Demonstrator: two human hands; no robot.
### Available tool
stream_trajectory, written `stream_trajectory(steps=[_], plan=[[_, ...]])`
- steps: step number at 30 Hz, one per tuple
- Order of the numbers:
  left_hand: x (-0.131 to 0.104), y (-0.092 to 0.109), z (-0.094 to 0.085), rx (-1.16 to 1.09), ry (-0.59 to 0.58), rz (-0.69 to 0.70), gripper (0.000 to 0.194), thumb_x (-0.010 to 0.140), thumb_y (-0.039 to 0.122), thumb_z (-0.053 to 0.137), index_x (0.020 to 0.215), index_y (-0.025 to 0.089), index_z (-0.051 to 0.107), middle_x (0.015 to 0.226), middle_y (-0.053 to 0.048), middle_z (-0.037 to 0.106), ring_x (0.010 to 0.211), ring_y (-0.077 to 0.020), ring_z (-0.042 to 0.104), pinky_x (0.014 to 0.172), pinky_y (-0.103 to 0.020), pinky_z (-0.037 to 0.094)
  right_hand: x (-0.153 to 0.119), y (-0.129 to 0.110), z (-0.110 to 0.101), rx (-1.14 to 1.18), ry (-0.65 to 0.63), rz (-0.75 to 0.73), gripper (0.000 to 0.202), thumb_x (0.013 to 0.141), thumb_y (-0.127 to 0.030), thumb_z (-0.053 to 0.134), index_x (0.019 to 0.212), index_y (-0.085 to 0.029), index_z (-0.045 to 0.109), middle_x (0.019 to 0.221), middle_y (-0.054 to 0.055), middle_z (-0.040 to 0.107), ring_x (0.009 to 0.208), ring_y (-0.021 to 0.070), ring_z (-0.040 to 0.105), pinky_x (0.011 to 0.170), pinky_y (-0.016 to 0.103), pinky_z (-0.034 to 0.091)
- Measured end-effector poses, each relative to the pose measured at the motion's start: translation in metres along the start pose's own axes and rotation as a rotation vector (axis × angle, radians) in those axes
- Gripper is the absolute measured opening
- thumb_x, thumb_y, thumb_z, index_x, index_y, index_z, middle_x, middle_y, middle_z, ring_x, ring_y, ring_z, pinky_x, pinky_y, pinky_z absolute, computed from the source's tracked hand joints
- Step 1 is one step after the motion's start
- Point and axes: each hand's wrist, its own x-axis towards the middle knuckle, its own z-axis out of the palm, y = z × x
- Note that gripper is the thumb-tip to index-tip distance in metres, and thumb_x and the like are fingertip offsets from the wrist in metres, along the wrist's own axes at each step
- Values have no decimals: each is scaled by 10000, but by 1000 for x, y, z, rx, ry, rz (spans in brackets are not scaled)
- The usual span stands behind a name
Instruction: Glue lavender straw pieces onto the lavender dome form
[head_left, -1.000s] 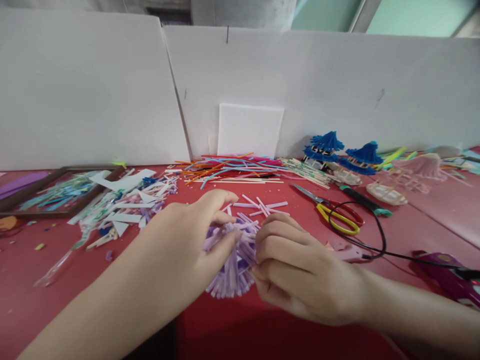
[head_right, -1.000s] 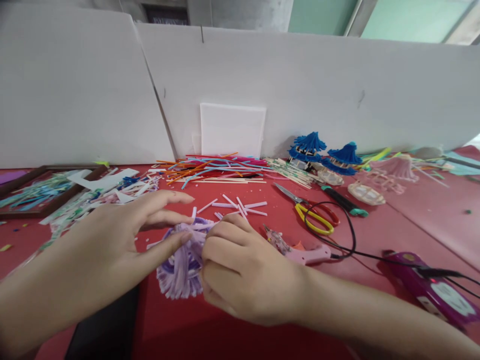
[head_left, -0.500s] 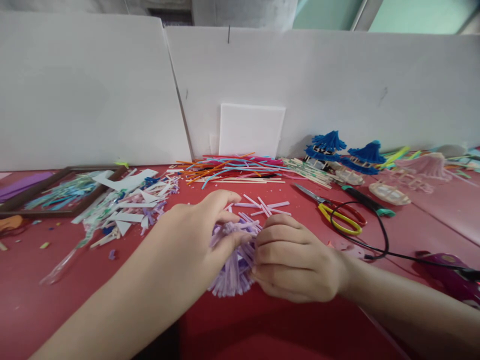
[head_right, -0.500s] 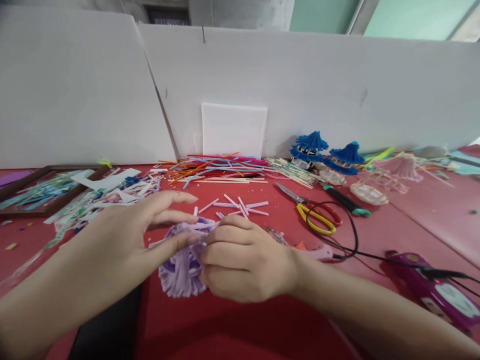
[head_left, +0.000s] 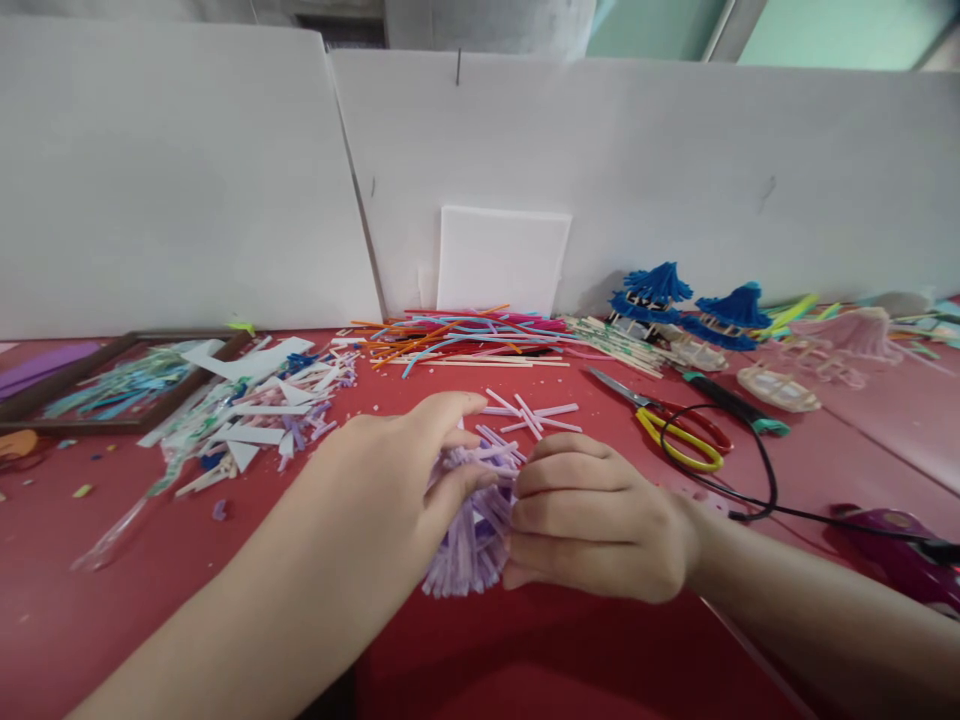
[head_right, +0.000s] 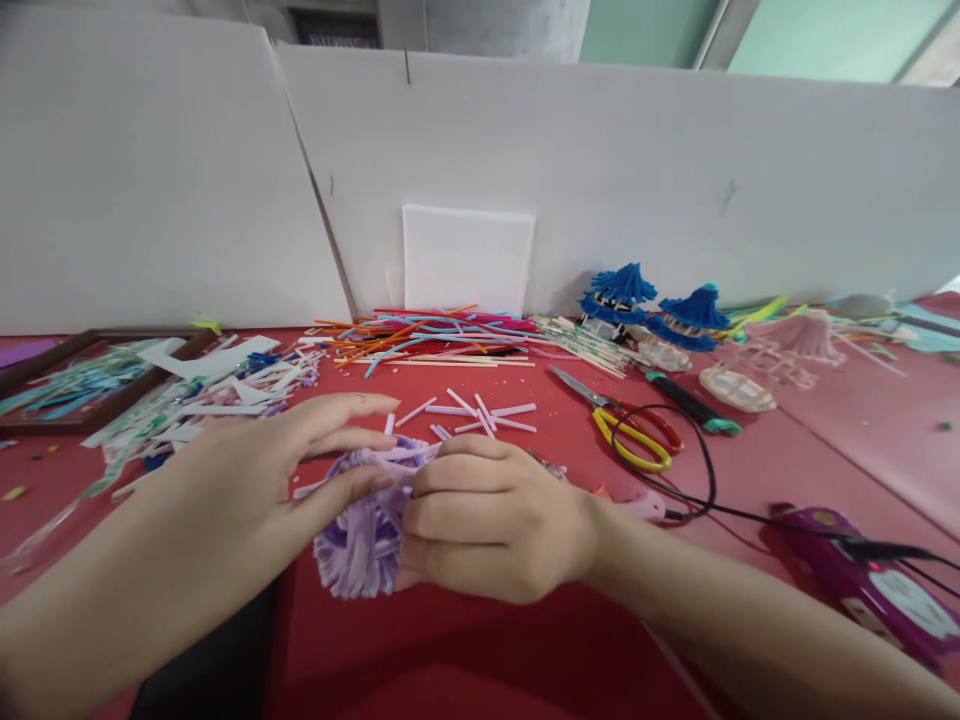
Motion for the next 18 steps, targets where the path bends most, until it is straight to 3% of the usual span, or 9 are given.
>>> stream_trajectory(steps=[9,18], plan=[[-1,4,0,20,-37,3,374,924,397,423,1178,220,633,968,-102,772,852,-375,736,700,-489,554,5,-5,-5,-26,-51,56,104,862,-183,692,773,-135,715,761,27,712,839,180,632,807,334,530],[-1,4,2,77,-39,-28,304,940,349,497,1188,230,627,1006,-100,766,926,-369,729,767,-509,559,6,-8,-3,-26,-72,72,79,850,-145,681,782,-131,720,816,48,723,858,189,634,809,335,538]])
